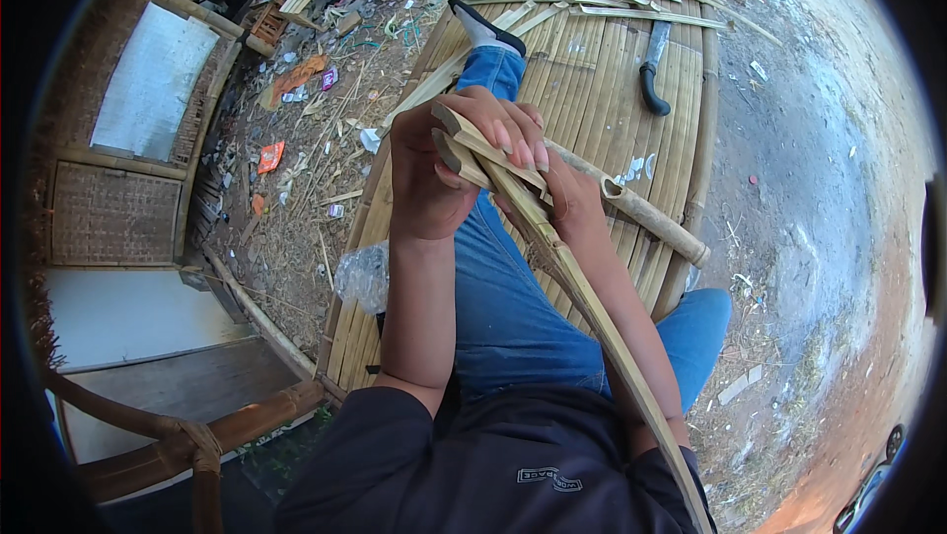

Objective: The person assembles a bamboo frame by fitting thin strips into pre-cut slots on a bamboo pole. They use a knife to trim the strips and secure the components together by hand.

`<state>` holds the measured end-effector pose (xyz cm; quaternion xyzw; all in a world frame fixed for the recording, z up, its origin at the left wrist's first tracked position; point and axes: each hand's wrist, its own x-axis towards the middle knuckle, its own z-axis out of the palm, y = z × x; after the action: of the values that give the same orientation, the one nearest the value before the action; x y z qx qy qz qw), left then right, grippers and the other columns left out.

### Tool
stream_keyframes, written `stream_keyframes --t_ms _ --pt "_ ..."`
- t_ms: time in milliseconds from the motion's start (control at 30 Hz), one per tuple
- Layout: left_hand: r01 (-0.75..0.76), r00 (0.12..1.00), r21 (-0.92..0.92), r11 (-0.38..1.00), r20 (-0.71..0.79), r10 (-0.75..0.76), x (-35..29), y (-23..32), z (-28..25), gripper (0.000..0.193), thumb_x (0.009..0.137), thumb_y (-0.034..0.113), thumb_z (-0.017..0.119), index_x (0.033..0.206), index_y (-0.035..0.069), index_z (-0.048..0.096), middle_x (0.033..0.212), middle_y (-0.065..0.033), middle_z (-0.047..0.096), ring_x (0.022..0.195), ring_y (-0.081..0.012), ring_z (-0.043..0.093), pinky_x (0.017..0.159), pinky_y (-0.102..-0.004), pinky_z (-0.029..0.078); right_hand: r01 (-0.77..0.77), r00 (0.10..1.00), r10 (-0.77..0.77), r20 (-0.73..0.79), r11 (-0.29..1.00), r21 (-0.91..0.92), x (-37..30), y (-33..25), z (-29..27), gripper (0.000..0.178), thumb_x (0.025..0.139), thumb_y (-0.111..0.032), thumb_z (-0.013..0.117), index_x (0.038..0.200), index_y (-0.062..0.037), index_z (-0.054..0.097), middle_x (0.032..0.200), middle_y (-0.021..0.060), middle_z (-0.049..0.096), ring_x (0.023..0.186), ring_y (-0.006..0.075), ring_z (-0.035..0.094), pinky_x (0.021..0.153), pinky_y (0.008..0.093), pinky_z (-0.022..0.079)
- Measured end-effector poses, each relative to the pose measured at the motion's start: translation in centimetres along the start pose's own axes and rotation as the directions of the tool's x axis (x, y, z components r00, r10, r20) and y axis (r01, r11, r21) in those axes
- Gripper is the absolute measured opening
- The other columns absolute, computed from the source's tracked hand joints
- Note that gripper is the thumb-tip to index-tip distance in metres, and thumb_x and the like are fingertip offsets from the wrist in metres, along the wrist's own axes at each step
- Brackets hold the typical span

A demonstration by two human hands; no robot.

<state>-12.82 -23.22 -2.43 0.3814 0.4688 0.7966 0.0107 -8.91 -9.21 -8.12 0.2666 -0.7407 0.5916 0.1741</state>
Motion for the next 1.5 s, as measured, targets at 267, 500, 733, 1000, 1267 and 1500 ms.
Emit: stream_keyframes --t_ms 267,500,733,1000,1267,1500 --pt "0.012 1.000 -0.005 1.000 0.016 -0.012 0.1 0.2 0.4 0.026 0.081 0.027 0.078 0.095 0.014 0.060 0.084 -0.0021 0.061 0.083 -0.0197 0.062 0.095 -0.0467 0.038 -0.007 0.996 0.006 -0.093 1.000 -0.004 -0.2 -0.4 0.0 0.048 0.074 -0.017 0.072 0.117 -0.0032 0.054 0.088 0.0167 0.062 0.079 0.0362 0.062 0.070 0.0407 0.049" --pt "-0.005 0.997 0.007 1.000 0.072 0.005 0.2 0.3 0.1 0.026 0.081 0.023 0.078 0.097 0.015 0.059 0.086 -0.0024 0.061 0.084 -0.0206 0.062 0.094 -0.0473 0.038 0.023 0.957 -0.007 -0.290 0.998 0.053 -0.1 -1.8 -1.0 0.051 0.067 -0.015 0.078 0.111 -0.0018 0.056 0.095 0.0139 0.062 0.082 0.0320 0.059 0.073 0.0379 0.049" --pt "0.009 0.998 0.015 1.000 0.062 -0.010 0.3 0.6 0.8 0.025 0.089 0.035 0.068 0.099 0.014 0.059 0.087 -0.0041 0.060 0.087 -0.0222 0.061 0.095 -0.0478 0.038 0.064 0.985 -0.070 -0.159 0.997 -0.042 -0.1 -1.8 -1.6 0.051 0.068 -0.013 0.075 0.115 -0.0024 0.057 0.098 0.0151 0.058 0.086 0.0331 0.059 0.074 0.0399 0.048" --pt "-0.094 0.995 0.020 0.995 -0.033 0.095 -0.5 -1.0 -0.2 0.059 0.081 0.045 0.074 0.120 0.004 0.059 0.123 -0.0201 0.053 0.112 -0.0306 0.057 0.094 -0.0474 0.048 -0.052 0.997 0.046 -0.056 0.993 -0.104 -0.4 -2.5 -1.2 0.075 0.074 -0.016 0.072 0.144 -0.0108 0.045 0.102 0.0169 0.047 0.092 0.0319 0.049 0.082 0.0402 0.044" --pt "0.057 0.967 0.050 0.997 -0.251 -0.042 -0.1 0.0 1.4 0.097 0.072 0.052 0.081 0.142 -0.001 0.038 0.135 -0.0228 0.045 0.117 -0.0359 0.055 0.097 -0.0491 0.049 -0.071 0.986 0.044 -0.164 0.984 -0.165 -0.4 -2.4 -0.6 0.075 0.078 -0.020 0.071 0.146 -0.0139 0.043 0.099 0.0162 0.047 0.089 0.0304 0.049 0.081 0.0407 0.042" --pt "0.049 0.939 0.192 0.980 -0.343 0.020 -0.7 0.0 2.6 0.095 0.071 0.044 0.084 0.140 -0.002 0.038 0.133 -0.0215 0.047 0.119 -0.0364 0.054 0.099 -0.0485 0.048 -0.118 0.980 0.081 -0.180 0.971 -0.206 -0.6 -2.3 -0.6 0.077 0.075 -0.016 0.072 0.147 -0.0156 0.043 0.096 0.0149 0.046 0.086 0.0285 0.048 0.078 0.0390 0.042"
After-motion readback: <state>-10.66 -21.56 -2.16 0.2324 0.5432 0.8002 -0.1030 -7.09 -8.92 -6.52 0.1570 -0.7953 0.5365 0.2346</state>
